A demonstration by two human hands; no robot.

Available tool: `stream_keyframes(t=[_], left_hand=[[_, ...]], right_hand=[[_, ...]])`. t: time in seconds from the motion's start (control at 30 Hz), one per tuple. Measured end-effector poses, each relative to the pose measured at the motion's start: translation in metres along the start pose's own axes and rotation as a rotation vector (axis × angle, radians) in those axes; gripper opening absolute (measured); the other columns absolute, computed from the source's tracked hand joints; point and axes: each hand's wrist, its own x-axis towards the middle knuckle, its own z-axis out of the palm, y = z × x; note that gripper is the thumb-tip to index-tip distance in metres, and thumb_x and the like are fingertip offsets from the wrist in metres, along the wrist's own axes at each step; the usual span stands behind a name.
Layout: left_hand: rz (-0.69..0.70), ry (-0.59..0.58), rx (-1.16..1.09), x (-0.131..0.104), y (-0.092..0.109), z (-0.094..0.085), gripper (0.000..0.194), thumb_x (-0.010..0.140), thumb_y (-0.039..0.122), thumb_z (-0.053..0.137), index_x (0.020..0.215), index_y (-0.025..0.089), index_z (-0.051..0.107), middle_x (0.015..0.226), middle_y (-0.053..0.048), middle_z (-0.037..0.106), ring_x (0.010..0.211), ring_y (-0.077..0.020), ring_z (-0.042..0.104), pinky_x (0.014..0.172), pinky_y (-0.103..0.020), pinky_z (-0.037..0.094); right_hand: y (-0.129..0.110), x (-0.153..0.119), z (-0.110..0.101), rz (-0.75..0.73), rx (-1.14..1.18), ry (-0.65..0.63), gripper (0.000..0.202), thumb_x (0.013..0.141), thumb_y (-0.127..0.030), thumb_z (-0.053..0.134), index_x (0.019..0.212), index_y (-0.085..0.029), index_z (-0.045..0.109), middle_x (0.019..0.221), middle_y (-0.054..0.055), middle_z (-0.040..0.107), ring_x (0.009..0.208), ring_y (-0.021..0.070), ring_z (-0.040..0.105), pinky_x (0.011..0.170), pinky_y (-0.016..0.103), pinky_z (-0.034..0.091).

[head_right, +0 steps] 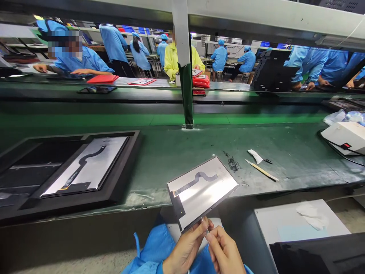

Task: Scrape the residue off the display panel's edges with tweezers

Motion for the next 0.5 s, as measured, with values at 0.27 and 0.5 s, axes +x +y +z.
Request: stream_keyframes(t=[0.27,0.5], left_hand=[[0.009,0.000,0.055,-0.0031,0.0034,-0.0050,0.043,0.056,0.048,0.093,0.079,0.016,0.076,0.078,-0.005,0.069,0.080,-0.0186,0.060,0.091,-0.033,0.041],[0.031,0.011,0.062,-0.0017,0.0016,-0.0005,0.044,0.057,0.053,0.090,0.071,0.016,0.072,0.077,-0.004,0.066,0.086,-0.0205,0.059,0.093,-0.034,0.040]], right_hand=[[-0.0061,0.0027,-0.0018,0.180,0.271,-0.182,0.060,0.069,-0.078,0.066,0.077,-0.019,0.057,0.038,-0.013,0.037,0.029,0.0026,0.024,0.031,0.015,0.018],[-0.0050,0.0011,-0.0050,0.025,0.007,-0.049,0.061,0.068,-0.078,0.066,0.066,-0.020,0.048,0.046,-0.009,0.047,0.035,0.0026,0.034,0.037,0.016,0.025]])
